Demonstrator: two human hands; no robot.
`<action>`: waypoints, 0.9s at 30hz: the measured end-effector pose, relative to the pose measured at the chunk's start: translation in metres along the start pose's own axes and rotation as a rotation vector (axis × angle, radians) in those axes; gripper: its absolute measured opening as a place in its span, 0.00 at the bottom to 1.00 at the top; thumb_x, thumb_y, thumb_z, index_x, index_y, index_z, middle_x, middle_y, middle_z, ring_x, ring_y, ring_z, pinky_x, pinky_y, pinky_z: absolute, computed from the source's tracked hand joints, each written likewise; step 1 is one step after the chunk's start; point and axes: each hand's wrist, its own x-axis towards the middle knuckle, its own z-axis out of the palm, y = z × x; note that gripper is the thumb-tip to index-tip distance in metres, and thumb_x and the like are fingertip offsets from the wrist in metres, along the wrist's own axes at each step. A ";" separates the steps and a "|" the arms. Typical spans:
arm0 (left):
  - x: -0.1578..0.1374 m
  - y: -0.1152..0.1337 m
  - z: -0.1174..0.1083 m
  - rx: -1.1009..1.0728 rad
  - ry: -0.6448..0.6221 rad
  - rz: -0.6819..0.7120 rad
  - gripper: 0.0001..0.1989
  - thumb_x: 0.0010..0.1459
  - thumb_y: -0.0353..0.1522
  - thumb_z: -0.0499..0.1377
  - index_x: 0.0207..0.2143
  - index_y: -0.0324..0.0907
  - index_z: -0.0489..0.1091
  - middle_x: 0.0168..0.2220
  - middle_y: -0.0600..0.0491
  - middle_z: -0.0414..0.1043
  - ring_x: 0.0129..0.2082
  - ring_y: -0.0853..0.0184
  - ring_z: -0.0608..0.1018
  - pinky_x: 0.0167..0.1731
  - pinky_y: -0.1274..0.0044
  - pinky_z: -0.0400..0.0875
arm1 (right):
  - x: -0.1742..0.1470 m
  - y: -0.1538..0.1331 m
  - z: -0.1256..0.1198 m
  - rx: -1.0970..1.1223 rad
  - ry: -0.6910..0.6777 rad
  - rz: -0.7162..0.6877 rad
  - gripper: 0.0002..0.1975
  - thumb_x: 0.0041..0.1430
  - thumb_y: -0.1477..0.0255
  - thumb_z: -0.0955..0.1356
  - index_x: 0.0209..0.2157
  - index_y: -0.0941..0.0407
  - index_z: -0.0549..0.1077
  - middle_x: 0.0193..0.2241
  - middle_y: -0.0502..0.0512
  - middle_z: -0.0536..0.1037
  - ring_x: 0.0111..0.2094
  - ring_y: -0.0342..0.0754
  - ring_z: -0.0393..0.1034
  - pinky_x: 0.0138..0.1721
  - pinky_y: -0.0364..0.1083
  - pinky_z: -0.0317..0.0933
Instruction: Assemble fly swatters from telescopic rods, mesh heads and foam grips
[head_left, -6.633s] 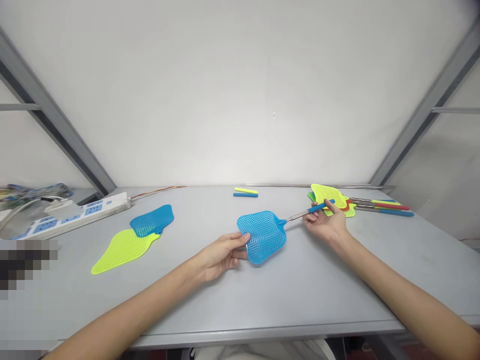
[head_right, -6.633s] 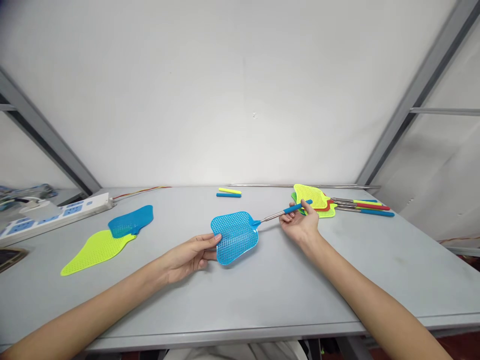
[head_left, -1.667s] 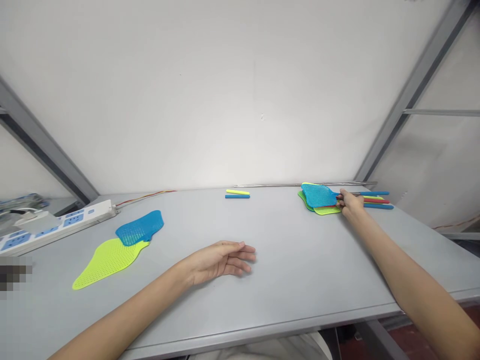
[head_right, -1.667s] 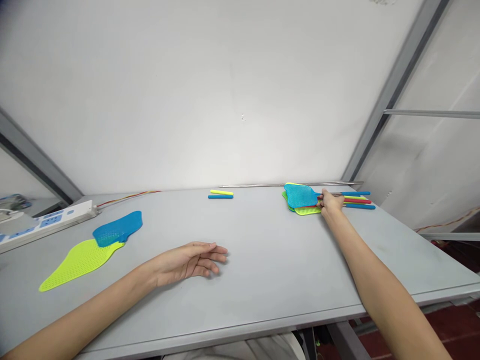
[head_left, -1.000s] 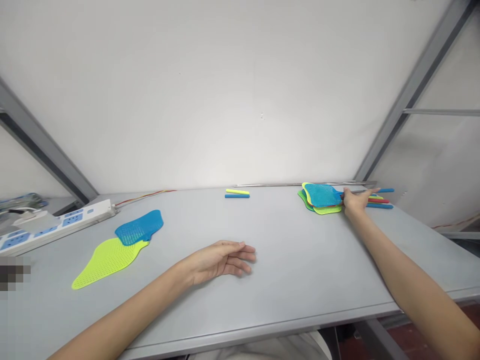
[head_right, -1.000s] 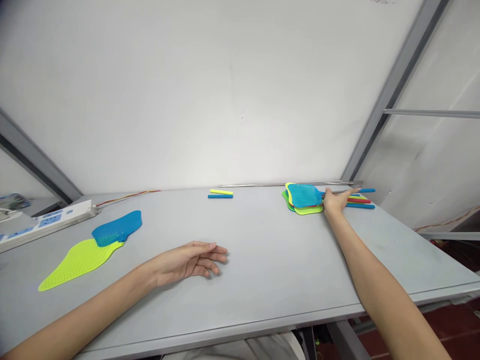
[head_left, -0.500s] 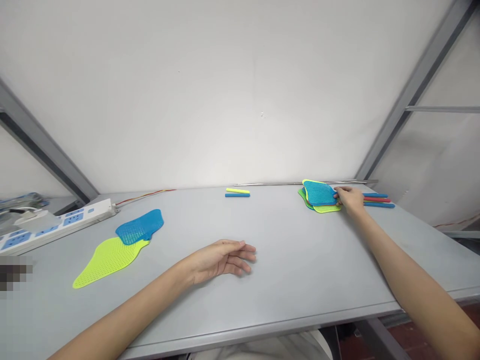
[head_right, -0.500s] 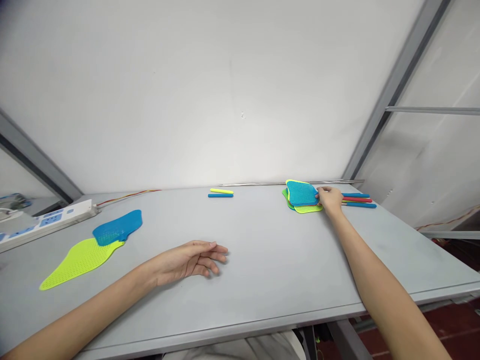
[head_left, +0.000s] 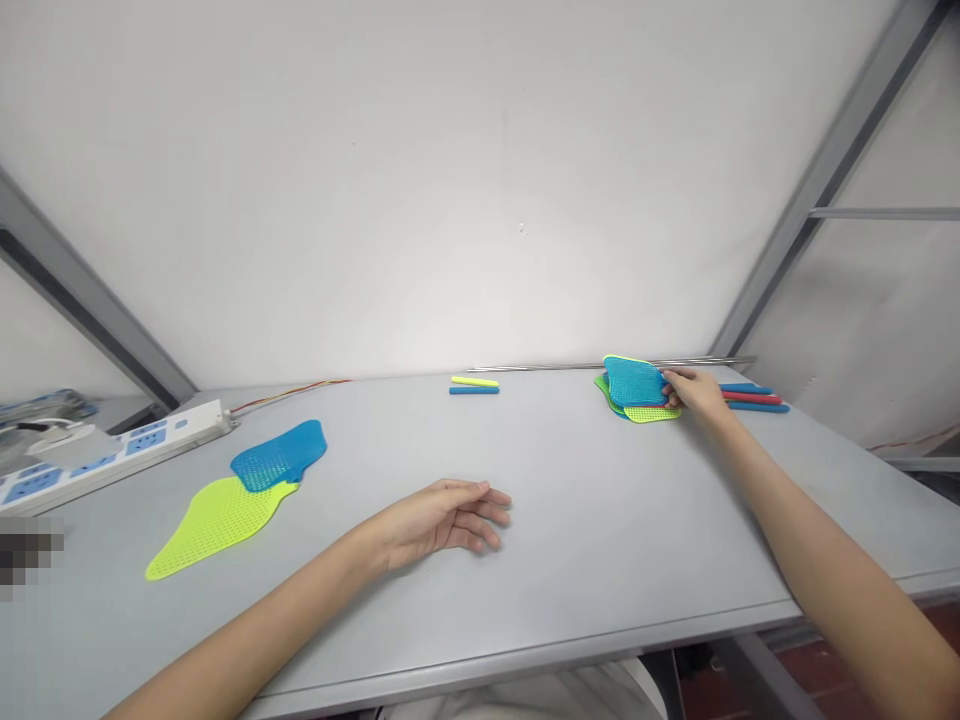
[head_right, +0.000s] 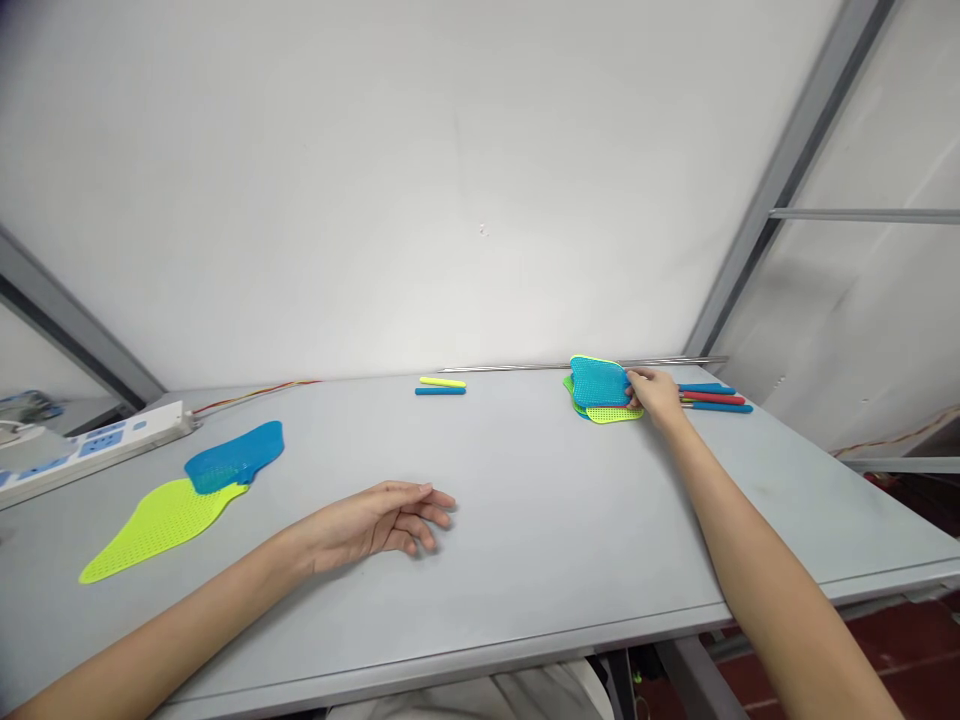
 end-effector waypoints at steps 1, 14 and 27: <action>0.000 0.000 0.000 0.000 0.002 0.003 0.18 0.50 0.40 0.51 0.37 0.36 0.67 0.37 0.45 0.68 0.30 0.68 0.73 0.32 0.76 0.65 | 0.000 0.000 0.000 0.007 -0.008 0.001 0.11 0.45 0.74 0.64 0.33 0.61 0.71 0.13 0.49 0.68 0.08 0.37 0.56 0.10 0.38 0.55; 0.000 0.000 0.001 0.002 0.006 -0.001 0.18 0.50 0.40 0.51 0.37 0.36 0.67 0.37 0.45 0.68 0.29 0.68 0.72 0.31 0.76 0.65 | -0.005 -0.004 0.000 -0.001 -0.060 0.027 0.14 0.46 0.71 0.63 0.37 0.61 0.70 0.10 0.48 0.67 0.07 0.37 0.52 0.09 0.39 0.53; 0.000 0.000 0.001 0.005 0.009 0.004 0.18 0.50 0.41 0.51 0.36 0.36 0.68 0.36 0.45 0.69 0.29 0.68 0.72 0.32 0.75 0.65 | -0.011 -0.014 -0.001 0.034 -0.036 0.034 0.11 0.46 0.72 0.64 0.33 0.62 0.71 0.15 0.53 0.72 0.07 0.37 0.56 0.10 0.39 0.57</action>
